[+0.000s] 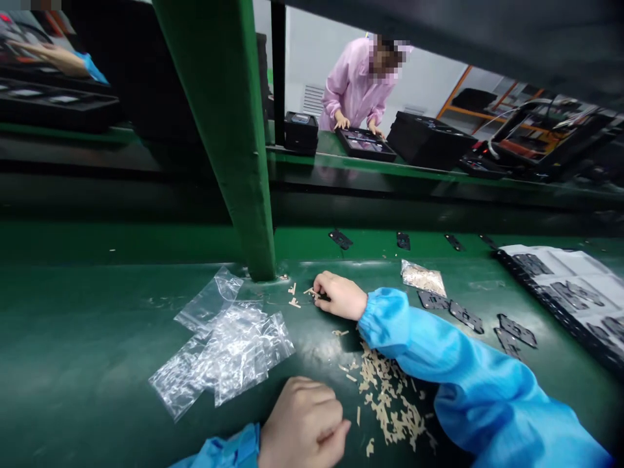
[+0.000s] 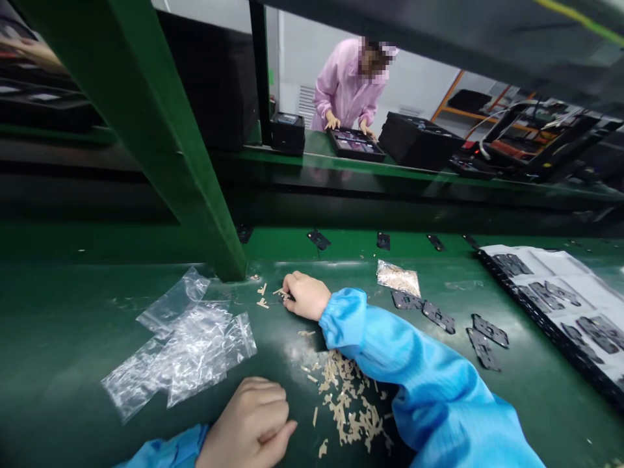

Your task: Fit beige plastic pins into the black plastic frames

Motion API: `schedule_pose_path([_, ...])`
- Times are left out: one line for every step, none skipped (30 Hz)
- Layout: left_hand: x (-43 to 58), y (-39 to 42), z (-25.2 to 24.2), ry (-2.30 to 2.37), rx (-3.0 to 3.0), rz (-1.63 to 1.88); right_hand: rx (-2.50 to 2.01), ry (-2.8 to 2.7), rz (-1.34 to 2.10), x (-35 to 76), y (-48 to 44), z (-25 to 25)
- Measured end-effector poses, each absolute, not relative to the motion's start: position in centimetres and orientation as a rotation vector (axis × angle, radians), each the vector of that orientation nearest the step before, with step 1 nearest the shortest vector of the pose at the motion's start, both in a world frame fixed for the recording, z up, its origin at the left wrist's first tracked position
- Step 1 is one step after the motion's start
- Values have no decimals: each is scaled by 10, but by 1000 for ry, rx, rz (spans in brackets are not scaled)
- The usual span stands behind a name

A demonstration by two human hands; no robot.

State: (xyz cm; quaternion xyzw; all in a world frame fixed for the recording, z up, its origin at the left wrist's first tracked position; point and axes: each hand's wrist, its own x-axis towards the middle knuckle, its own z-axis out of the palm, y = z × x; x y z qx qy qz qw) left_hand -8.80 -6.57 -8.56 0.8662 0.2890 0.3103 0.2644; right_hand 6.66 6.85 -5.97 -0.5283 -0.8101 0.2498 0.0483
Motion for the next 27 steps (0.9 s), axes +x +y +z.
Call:
schedule_pose_path([-89, -64, -85, 791, 2369, 825, -1613, -2470, 766, 66, 70, -60])
schedule_pose_path([-90, -62, -84, 802, 2393, 817, -1607, -2470, 780, 65, 71, -61])
schedule_pose_path([-90, -60, -84, 819, 2411, 812, -1594, -2470, 801, 65, 72, -61])
schedule_pose_path([-91, -58, -85, 845, 2413, 808, -1573, -2466, 824, 66, 74, -60])
schedule_pose_path([-91, -57, -86, 873, 2404, 807, -1548, -2458, 848, 67, 75, -60])
schedule_pose_path([-91, -55, -87, 907, 2387, 807, -1520, -2443, 872, 70, 75, -59])
schedule_pose_path([-92, -54, -87, 944, 2362, 812, -1491, -2420, 896, 73, 75, -58])
schedule_pose_path([-92, -53, -88, 983, 2345, 819, -1462, -2388, 921, 77, 74, -56])
schedule_pose_path([-92, -51, -88, 1025, 2332, 830, -1433, -2347, 947, 82, 72, -54])
schedule_pose_path([-92, -50, -87, 1070, 2317, 847, -1402, -2298, 978, 87, 69, -53])
schedule_pose_path([-91, -48, -86, 1119, 2299, 869, -1370, -2244, 1012, 93, 66, -51])
schedule_pose_path([-90, -46, -84, 1170, 2268, 897, -1334, -2185, 1050, 98, 61, -50])
schedule_pose_path([-88, -44, -81, 1218, 2230, 928, -1295, -2126, 1092, 102, 56, -49])
schedule_pose_path([-84, -42, -79, 1259, 2186, 960, -1253, -2069, 1136, 106, 51, -49])
schedule_pose_path([-80, -40, -76, 1289, 2138, 992, -1211, -2015, 1180, 108, 45, -49])
schedule_pose_path([-74, -38, -74, 1308, 2087, 1025, -1170, -1964, 1219, 110, 39, -49])
schedule_pose_path([-67, -36, -72, 1318, 2030, 1061, -1132, -1917, 1253, 112, 33, -49])
schedule_pose_path([-60, -35, -71, 1318, 1971, 1097, -1099, -1875, 1281, 112, 28, -49])
schedule_pose_path([-53, -33, -71, 1309, 1911, 1130, -1072, -1836, 1301, 113, 23, -50])
schedule_pose_path([-46, -31, -72, 1294, 1855, 1155, -1051, -1800, 1313, 113, 19, -50])
schedule_pose_path([-40, -29, -73, 1275, 1805, 1169, -1035, -1769, 1320, 113, 16, -50])
schedule_pose_path([-35, -27, -74, 1256, 1765, 1174, -1023, -1741, 1321, 114, 13, -51])
schedule_pose_path([-32, -25, -76, 1240, 1735, 1173, -1016, -1717, 1319, 115, 12, -51])
schedule_pose_path([-31, -23, -78, 1231, 1712, 1170, -1012, -1696, 1318, 116, 12, -51])
schedule_pose_path([-31, -21, -79, 1232, 1694, 1170, -1010, -1677, 1318, 118, 12, -52])
schedule_pose_path([-33, -19, -80, 1239, 1680, 1173, -1010, -1660, 1321, 120, 14, -52])
schedule_pose_path([-36, -17, -81, 1253, 1671, 1177, -1012, -1645, 1329, 123, 15, -53])
